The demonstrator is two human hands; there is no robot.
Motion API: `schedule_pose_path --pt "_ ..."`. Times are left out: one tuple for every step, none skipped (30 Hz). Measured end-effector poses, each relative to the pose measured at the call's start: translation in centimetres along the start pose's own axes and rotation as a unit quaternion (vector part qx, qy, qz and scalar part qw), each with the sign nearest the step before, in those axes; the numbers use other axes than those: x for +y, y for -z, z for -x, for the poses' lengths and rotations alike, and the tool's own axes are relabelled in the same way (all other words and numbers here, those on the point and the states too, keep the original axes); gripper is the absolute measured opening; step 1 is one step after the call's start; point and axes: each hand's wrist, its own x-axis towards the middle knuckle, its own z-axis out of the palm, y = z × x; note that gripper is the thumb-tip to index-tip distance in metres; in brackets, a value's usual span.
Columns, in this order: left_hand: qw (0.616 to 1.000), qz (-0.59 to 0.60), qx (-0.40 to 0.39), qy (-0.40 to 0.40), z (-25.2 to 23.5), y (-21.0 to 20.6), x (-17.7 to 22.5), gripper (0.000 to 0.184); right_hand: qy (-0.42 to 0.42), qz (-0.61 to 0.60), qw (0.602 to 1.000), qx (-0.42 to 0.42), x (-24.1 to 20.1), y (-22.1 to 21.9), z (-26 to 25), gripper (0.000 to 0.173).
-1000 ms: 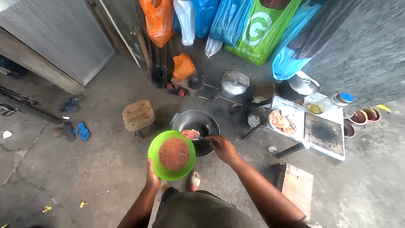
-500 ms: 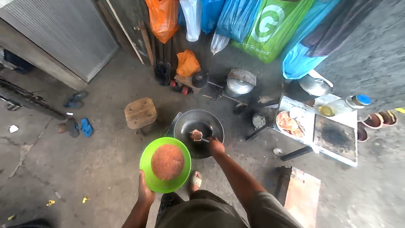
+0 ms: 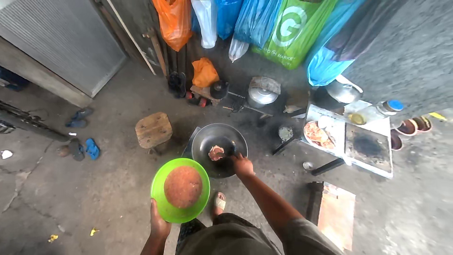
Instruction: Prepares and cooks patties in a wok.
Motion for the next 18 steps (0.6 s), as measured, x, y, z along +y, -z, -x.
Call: schedule_pose_path --pt "1.0 -0.002 -0.003 -0.002 0.0 0.0 0.0 0.059 0.004 0.002 1.0 0.001 0.2 0.0 0.1 0.05" --pt "1.0 -0.001 -0.006 -0.005 0.0 0.0 -0.1 0.06 0.008 0.001 1.0 0.001 0.3 0.1 0.2 0.051" --pt "1.0 0.001 -0.007 -0.006 0.0 0.1 -0.1 0.062 0.012 -0.003 1.0 0.002 0.4 0.1 0.4 0.052" --pt "1.0 0.003 -0.008 -0.005 0.0 0.0 -0.1 0.063 0.012 -0.003 1.0 0.004 0.5 0.1 0.5 0.052" --pt "1.0 0.003 -0.009 -0.005 0.0 -0.1 -0.1 0.062 0.012 0.0 1.0 0.006 0.5 0.1 0.6 0.052" --pt "1.0 0.004 -0.011 -0.006 0.0 -0.2 -0.1 0.061 0.011 0.003 1.0 0.003 0.5 0.1 0.6 0.052" --pt "1.0 0.002 -0.013 -0.007 0.0 -0.3 -0.1 0.059 0.009 0.005 1.0 -0.002 0.5 0.1 0.7 0.052" --pt "1.0 0.004 -0.015 -0.009 0.0 -0.3 -0.1 0.059 0.002 0.002 1.0 -0.008 0.5 0.1 0.8 0.052" --pt "1.0 0.005 -0.015 -0.01 -0.1 -0.3 -0.1 0.059 -0.008 -0.006 1.0 -0.01 0.5 0.2 0.9 0.051" --pt "1.0 0.005 -0.017 -0.011 -0.2 -0.3 -0.2 0.06 -0.022 -0.024 0.999 -0.005 0.5 0.3 1.0 0.049" --pt "1.0 -0.001 -0.017 -0.011 -0.3 -0.4 -0.2 0.059 -0.039 -0.051 0.998 -0.001 0.4 0.7 1.3 0.047" --pt "1.0 -0.002 -0.016 -0.009 -0.3 -0.4 -0.2 0.059 -0.053 -0.081 0.995 0.0 0.4 1.3 1.6 0.045" --pt "1.0 0.0 -0.016 -0.007 -0.4 -0.5 -0.3 0.059 -0.06 -0.11 0.992 0.005 0.3 2.1 2.2 0.043" --pt "1.0 0.003 -0.02 -0.006 -0.5 -0.5 -0.4 0.059 -0.056 -0.139 0.989 0.016 0.3 3.0 2.9 0.043" --pt "1.0 0.006 -0.023 -0.005 -0.6 -0.5 -0.5 0.06 -0.044 -0.166 0.985 0.034 0.3 3.9 3.8 0.042" --pt "1.0 0.01 -0.024 -0.002 -0.7 -0.6 -0.6 0.06 -0.021 -0.191 0.979 0.06 0.2 4.8 4.7 0.04" --pt "1.0 0.009 -0.02 0.003 -0.8 -0.7 -0.6 0.06 0.009 -0.216 0.972 0.089 0.0 5.5 5.6 0.038" --pt "1.0 0.006 -0.016 0.007 -0.8 -0.9 -0.7 0.059 0.046 -0.239 0.963 0.116 -0.2 6.1 6.6 0.035"
